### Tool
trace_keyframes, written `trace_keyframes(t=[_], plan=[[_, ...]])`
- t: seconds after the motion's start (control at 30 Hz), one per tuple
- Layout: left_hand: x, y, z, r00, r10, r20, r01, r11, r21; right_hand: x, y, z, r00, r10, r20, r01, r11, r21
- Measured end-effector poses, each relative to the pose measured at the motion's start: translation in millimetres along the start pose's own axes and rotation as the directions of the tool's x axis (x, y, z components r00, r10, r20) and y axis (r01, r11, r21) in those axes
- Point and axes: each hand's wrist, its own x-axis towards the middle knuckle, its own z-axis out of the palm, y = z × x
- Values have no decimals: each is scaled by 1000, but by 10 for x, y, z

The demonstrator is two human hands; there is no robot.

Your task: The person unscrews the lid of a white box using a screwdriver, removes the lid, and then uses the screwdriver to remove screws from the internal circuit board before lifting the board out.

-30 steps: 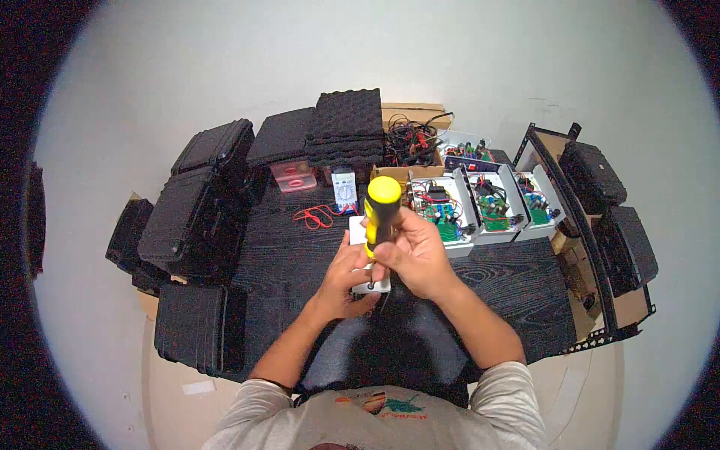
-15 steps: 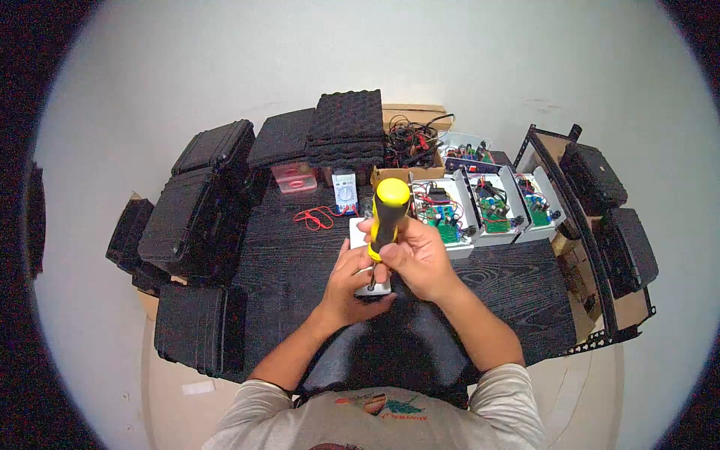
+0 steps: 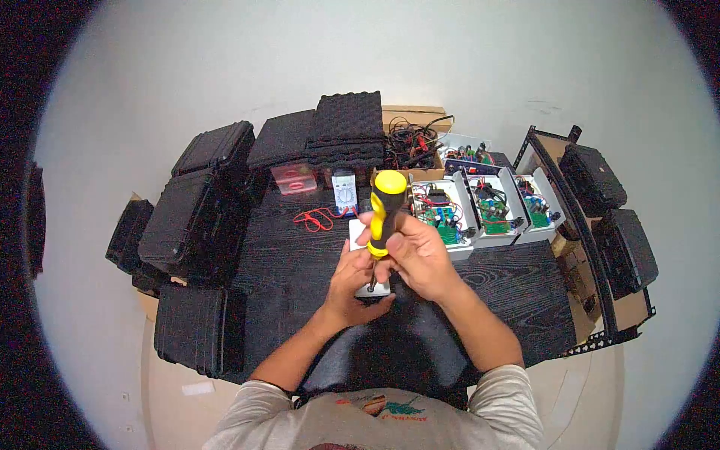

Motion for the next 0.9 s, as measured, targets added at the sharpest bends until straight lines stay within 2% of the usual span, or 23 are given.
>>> trace_keyframes(t=[0.13, 0.2, 0.27, 0.37, 0.47, 0.6, 0.7, 0.9], plan=[[-4, -7, 11, 1000, 8, -7, -9, 1000, -6, 17, -26, 114, 999, -17, -50, 24, 990, 138], [-19, -37, 14, 1000, 14, 2, -14, 1000, -3, -7, 11, 118, 991, -126, -35, 123, 990, -75], [-16, -53, 6, 1000, 21, 12, -21, 1000, 3, -8, 49, 78, 988, -156, -11, 153, 976, -153], [4, 7, 6, 1000, -5, -3, 5, 1000, -14, -17, 64, -15, 998, -69, -2, 69, 994, -88], [-95, -108, 136, 992, -6, -126, -7, 995, -104, 8, 32, 14, 998, 25, -51, -23, 999, 42], [-187, -195, 232, 978, 52, -201, -76, 990, -117, 35, 55, 55, 995, -74, -72, 75, 997, 5], [-258, -262, 290, 966, 124, -228, -145, 986, -81, 11, 20, 135, 980, -174, -96, 145, 956, -253], [-278, -251, 304, 928, 278, -250, -276, 960, 44, 8, 27, 30, 998, -39, -43, 36, 997, -63]])
